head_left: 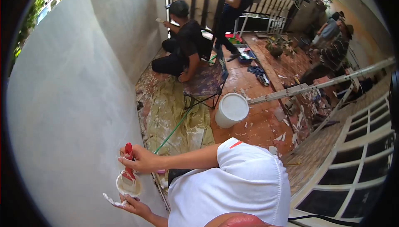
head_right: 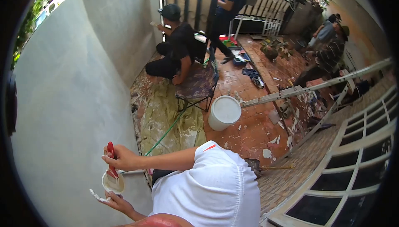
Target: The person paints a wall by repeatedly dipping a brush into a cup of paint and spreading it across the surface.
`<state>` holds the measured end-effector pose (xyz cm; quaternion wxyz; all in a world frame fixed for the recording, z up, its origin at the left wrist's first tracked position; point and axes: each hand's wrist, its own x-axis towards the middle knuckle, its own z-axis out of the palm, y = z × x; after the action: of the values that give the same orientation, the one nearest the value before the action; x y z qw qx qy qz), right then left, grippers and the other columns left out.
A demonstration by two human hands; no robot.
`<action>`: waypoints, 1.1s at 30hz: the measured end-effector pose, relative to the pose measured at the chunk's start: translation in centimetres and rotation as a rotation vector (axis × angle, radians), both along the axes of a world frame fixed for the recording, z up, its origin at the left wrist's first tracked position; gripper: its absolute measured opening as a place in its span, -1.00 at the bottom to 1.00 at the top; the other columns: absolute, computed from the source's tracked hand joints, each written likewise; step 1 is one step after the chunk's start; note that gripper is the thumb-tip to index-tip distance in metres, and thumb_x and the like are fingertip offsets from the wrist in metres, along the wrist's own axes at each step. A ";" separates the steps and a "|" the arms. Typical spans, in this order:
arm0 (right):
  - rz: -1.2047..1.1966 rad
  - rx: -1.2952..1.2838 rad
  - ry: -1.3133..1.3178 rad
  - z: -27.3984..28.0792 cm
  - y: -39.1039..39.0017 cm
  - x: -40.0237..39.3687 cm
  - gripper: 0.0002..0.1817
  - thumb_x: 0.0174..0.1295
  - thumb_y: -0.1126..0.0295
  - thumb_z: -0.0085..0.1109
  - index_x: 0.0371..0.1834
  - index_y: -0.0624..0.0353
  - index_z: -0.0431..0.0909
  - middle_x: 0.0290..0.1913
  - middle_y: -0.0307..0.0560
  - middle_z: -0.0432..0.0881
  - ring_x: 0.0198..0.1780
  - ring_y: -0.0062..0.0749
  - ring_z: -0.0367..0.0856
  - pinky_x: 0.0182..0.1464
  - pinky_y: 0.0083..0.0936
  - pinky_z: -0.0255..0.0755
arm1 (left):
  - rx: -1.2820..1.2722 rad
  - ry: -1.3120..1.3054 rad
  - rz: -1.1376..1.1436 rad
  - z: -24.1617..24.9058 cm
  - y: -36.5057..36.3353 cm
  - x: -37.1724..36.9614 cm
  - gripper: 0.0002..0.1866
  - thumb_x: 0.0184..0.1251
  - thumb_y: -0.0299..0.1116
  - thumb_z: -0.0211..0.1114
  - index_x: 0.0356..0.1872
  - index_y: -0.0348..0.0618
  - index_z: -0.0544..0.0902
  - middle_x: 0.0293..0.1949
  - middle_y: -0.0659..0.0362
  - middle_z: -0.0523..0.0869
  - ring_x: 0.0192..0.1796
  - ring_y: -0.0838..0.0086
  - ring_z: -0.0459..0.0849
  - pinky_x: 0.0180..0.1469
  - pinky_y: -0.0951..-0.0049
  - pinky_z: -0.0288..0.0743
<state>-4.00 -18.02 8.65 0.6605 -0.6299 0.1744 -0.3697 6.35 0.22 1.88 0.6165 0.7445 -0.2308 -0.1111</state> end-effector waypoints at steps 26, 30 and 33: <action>0.074 0.911 -0.166 0.7 10.7 5.6 -0.79 0.36 0.21 0.01 -0.30 0.10 0.46 -0.39 -0.22 0.58 -0.43 -0.54 0.52 -0.33 -0.62 0.38 | -0.240 0.063 0.100 2.3 12.1 4.2 -0.32 0.35 -0.49 -0.06 0.44 -0.06 -0.12 -0.16 0.19 0.58 -0.50 0.75 0.28 -0.56 0.72 0.11; 0.032 0.914 -0.441 5.0 11.5 10.8 -0.76 0.37 0.23 -0.01 -0.21 0.21 0.43 -0.34 -0.09 0.60 -0.39 -0.44 0.54 -0.23 -0.54 0.47 | -0.298 0.127 0.180 3.3 13.9 4.9 -0.29 0.34 -0.51 -0.04 0.44 -0.10 -0.16 -0.34 0.25 0.57 -0.56 0.77 0.27 -0.57 0.73 0.13; 0.131 0.732 -0.515 7.5 12.2 14.7 -0.63 0.38 0.19 -0.02 -0.08 0.36 0.44 -0.36 -0.07 0.60 -0.44 -0.47 0.49 -0.29 -0.57 0.42 | -0.348 0.117 0.177 3.4 15.1 5.3 -0.27 0.35 -0.51 -0.02 0.44 -0.12 -0.21 -0.38 0.26 0.57 -0.56 0.77 0.27 -0.57 0.75 0.15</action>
<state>10.68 -5.85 16.14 0.8836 -0.2520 0.0834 -0.3858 11.61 15.35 5.26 0.7555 0.6365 -0.1440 -0.0581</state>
